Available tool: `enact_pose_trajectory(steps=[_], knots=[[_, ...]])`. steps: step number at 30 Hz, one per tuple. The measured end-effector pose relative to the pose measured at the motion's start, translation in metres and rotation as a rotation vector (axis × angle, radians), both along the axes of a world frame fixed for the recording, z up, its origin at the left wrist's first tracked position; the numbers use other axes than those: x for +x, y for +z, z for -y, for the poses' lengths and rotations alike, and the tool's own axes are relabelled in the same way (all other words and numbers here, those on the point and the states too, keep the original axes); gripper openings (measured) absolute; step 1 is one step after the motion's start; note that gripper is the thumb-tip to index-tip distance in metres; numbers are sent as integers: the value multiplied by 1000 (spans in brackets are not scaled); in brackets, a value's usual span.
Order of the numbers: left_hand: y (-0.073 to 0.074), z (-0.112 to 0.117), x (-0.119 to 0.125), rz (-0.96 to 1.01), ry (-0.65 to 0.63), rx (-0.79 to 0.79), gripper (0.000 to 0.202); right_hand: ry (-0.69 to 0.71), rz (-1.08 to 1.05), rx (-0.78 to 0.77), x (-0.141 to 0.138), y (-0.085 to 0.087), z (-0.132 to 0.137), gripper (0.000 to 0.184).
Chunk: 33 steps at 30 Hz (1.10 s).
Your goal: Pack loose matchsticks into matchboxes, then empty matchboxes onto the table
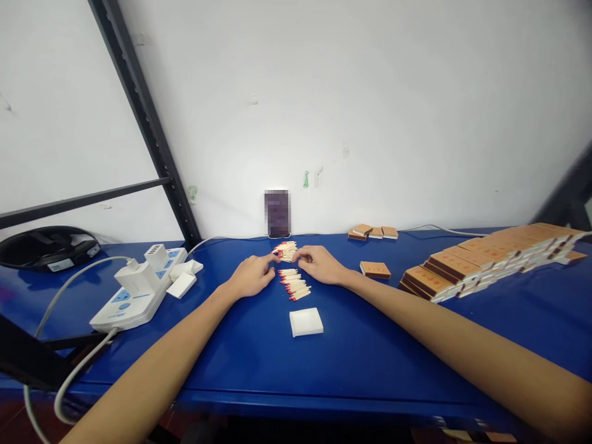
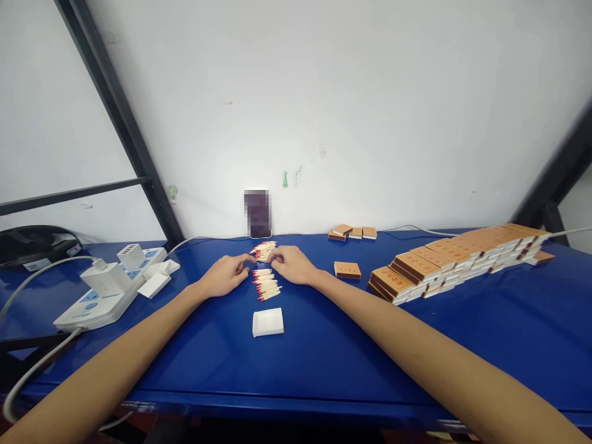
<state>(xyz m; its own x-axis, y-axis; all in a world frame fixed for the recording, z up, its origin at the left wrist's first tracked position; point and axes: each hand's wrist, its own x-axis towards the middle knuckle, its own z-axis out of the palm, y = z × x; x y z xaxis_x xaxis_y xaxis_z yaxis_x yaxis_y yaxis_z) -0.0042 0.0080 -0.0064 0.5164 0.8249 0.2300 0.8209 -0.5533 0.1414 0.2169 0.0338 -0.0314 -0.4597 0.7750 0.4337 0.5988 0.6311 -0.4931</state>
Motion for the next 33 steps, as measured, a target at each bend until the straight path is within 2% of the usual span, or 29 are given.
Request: enact_pose_trajectory(steps=[4, 8, 21, 33], knots=[[-1, 0, 1, -58, 73, 12, 41, -40, 118, 53, -1, -1, -2, 32], [-1, -1, 2, -79, 82, 11, 41, -50, 174, 65, -2, 0, -1, 32], [0, 0, 1, -41, 45, -14, 35, -13, 150, 98, -1, -1, 0, 31], [1, 1, 2, -23, 50, -9, 31, -5, 98, 82, -2, 1, 3, 17]])
